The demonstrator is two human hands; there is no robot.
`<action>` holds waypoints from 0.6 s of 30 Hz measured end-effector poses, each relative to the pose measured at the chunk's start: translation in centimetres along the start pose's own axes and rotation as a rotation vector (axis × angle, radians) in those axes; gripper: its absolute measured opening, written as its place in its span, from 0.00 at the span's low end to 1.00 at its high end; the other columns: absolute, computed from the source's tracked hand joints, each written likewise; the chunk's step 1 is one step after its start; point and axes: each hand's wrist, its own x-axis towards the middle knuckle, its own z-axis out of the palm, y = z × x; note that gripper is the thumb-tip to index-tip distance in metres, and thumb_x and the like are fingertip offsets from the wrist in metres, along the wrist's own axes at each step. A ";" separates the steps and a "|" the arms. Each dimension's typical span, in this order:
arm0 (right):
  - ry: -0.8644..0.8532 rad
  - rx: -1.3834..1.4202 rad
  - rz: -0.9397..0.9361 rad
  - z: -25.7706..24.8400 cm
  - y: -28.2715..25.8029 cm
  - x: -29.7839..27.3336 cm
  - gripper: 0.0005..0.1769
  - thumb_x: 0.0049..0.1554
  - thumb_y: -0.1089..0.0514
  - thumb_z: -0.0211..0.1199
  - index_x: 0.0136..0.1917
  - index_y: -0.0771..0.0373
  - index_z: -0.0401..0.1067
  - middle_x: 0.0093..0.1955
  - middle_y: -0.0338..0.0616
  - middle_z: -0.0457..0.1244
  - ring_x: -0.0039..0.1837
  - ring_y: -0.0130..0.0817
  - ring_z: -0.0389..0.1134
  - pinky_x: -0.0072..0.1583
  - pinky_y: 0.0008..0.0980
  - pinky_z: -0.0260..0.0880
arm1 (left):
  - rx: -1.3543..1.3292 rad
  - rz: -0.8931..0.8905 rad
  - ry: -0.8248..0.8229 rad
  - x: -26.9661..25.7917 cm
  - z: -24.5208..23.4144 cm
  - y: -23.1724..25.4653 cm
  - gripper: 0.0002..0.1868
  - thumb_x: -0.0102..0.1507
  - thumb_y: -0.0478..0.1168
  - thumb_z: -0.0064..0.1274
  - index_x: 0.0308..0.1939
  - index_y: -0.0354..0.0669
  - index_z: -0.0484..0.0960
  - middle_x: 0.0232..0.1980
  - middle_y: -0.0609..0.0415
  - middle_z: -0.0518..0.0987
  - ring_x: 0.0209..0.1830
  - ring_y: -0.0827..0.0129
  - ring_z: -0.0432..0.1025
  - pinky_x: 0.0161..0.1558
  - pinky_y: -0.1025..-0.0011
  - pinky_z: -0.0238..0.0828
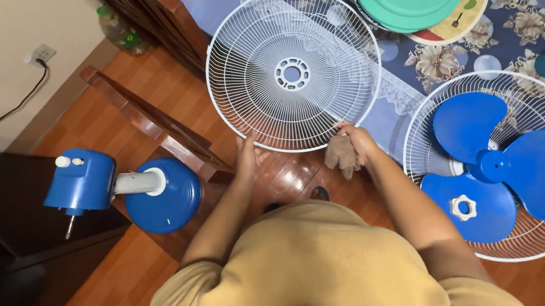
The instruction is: The person wipes the front grille of a standing electric fan with a cloth, rotating it to reach different areas. The fan remains disassembled with the rear grille and blades visible on the table. The person also wipes a small white plastic part from the fan.
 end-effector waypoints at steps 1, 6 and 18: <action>-0.008 -0.011 -0.012 0.6 -0.4 0.5 0.11 0.55 0.56 0.57 0.46 0.65 0.72 0.40 0.45 0.66 0.41 0.37 0.67 0.40 0.35 0.70 | 0.011 0.019 0.022 0.6 -0.1 0.2 0.38 0.64 0.46 0.48 0.76 0.53 0.49 0.73 0.42 0.67 0.65 0.49 0.70 0.60 0.45 0.68; -0.056 0.051 -0.009 3.9 -2.2 1.0 0.15 0.57 0.51 0.58 0.53 0.63 0.69 0.44 0.45 0.65 0.43 0.37 0.67 0.43 0.38 0.70 | -0.107 0.126 0.051 2.6 -0.2 1.4 0.37 0.64 0.38 0.48 0.76 0.47 0.52 0.71 0.40 0.69 0.66 0.47 0.70 0.64 0.48 0.69; -0.216 0.360 0.087 2.1 -3.5 -2.6 0.25 0.62 0.40 0.53 0.58 0.62 0.72 0.54 0.48 0.68 0.54 0.43 0.70 0.56 0.43 0.71 | -0.155 0.039 0.094 4.4 2.7 1.8 0.34 0.66 0.39 0.46 0.75 0.41 0.53 0.67 0.39 0.69 0.62 0.49 0.71 0.60 0.48 0.72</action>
